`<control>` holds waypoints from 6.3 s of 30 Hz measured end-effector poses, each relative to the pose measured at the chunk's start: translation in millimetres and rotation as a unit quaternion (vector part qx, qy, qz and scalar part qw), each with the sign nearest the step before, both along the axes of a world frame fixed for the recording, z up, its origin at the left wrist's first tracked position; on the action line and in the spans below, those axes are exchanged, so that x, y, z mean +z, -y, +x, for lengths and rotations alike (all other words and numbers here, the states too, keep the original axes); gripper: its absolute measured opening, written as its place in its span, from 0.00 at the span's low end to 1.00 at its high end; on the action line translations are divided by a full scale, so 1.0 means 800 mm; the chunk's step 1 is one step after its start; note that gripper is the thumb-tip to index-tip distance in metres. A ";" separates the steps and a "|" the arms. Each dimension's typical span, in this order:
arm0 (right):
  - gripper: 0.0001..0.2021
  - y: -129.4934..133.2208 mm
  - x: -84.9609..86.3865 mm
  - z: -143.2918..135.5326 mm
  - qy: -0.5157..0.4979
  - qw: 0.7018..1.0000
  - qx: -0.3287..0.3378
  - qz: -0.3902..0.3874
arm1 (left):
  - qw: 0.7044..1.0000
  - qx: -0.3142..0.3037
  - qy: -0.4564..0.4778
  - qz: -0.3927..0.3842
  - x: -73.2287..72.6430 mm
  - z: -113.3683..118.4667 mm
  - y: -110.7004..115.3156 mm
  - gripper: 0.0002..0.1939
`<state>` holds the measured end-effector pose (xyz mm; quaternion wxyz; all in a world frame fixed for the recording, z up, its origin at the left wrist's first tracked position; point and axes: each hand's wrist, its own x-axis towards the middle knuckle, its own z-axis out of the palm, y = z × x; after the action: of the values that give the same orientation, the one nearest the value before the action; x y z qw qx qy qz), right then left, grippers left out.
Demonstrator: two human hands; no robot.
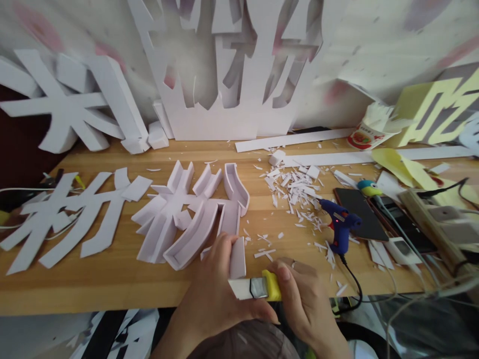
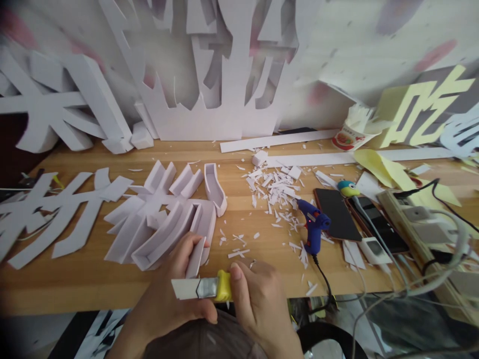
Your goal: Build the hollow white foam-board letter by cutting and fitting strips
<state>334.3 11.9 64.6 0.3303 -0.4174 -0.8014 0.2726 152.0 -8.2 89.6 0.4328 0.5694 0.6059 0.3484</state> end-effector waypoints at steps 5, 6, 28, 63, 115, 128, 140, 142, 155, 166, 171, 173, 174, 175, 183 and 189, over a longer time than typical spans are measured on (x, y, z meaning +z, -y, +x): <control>0.21 0.002 -0.001 0.000 0.004 1.000 -0.013 0.015 | 1.000 -0.006 0.003 -0.002 0.000 0.002 0.001 0.42; 0.21 0.002 -0.002 0.000 0.009 1.000 -0.016 0.017 | 1.000 -0.008 0.006 0.000 -0.001 0.002 0.002 0.42; 0.19 0.003 -0.006 -0.007 0.001 0.998 -0.018 0.058 | 0.993 0.002 -0.078 0.090 -0.003 -0.003 -0.001 0.47; 0.20 0.004 -0.008 0.001 -0.005 0.999 -0.002 0.035 | 0.976 0.000 -0.125 0.176 -0.006 0.005 -0.002 0.45; 0.20 0.008 -0.008 -0.008 -0.014 0.996 -0.060 0.067 | 0.941 0.031 -0.154 0.300 -0.013 0.012 -0.001 0.30; 0.23 0.014 -0.004 -0.013 -0.024 0.992 -0.114 0.040 | 0.926 0.057 -0.154 0.339 -0.011 0.022 0.000 0.25; 0.22 0.008 0.001 -0.023 -0.069 0.986 -0.130 0.079 | 0.910 0.085 -0.147 0.378 -0.013 0.024 -0.002 0.18; 0.22 0.007 0.000 -0.024 -0.079 0.984 -0.132 0.089 | 0.910 0.080 -0.135 0.384 -0.013 0.025 -0.003 0.16; 0.25 0.009 0.006 -0.015 -0.066 0.989 -0.131 0.031 | 0.916 0.086 -0.099 0.378 -0.005 0.022 -0.007 0.28; 0.19 0.002 -0.001 -0.013 -0.038 0.994 -0.071 0.076 | 0.911 0.082 -0.130 0.383 -0.009 0.016 -0.001 0.23; 0.19 0.002 -0.001 -0.016 -0.035 0.993 -0.084 0.073 | 0.913 0.082 -0.127 0.379 -0.011 0.014 -0.001 0.20; 0.20 0.002 0.000 -0.018 -0.034 0.992 -0.093 0.081 | 0.914 0.076 -0.124 0.378 -0.013 0.014 -0.002 0.19; 0.20 0.002 0.000 -0.018 -0.030 0.990 -0.103 0.088 | 0.914 0.073 -0.124 0.379 -0.014 0.014 -0.002 0.18; 0.20 0.002 -0.001 -0.018 -0.025 0.988 -0.117 0.096 | 0.914 0.070 -0.124 0.381 -0.014 0.015 -0.002 0.16; 0.34 -0.013 -0.012 0.002 -0.178 0.962 -0.176 -0.113 | 0.955 0.063 0.075 0.279 -0.003 0.016 0.003 0.22; 0.21 -0.008 0.013 -0.025 -0.316 0.896 -0.022 -0.312 | 0.922 -0.039 0.385 -0.005 -0.014 0.019 0.014 0.39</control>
<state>314.4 18.4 75.4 0.4249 -0.4084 -0.5193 0.6188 166.9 -19.6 78.1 0.6488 0.4120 0.3715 0.5208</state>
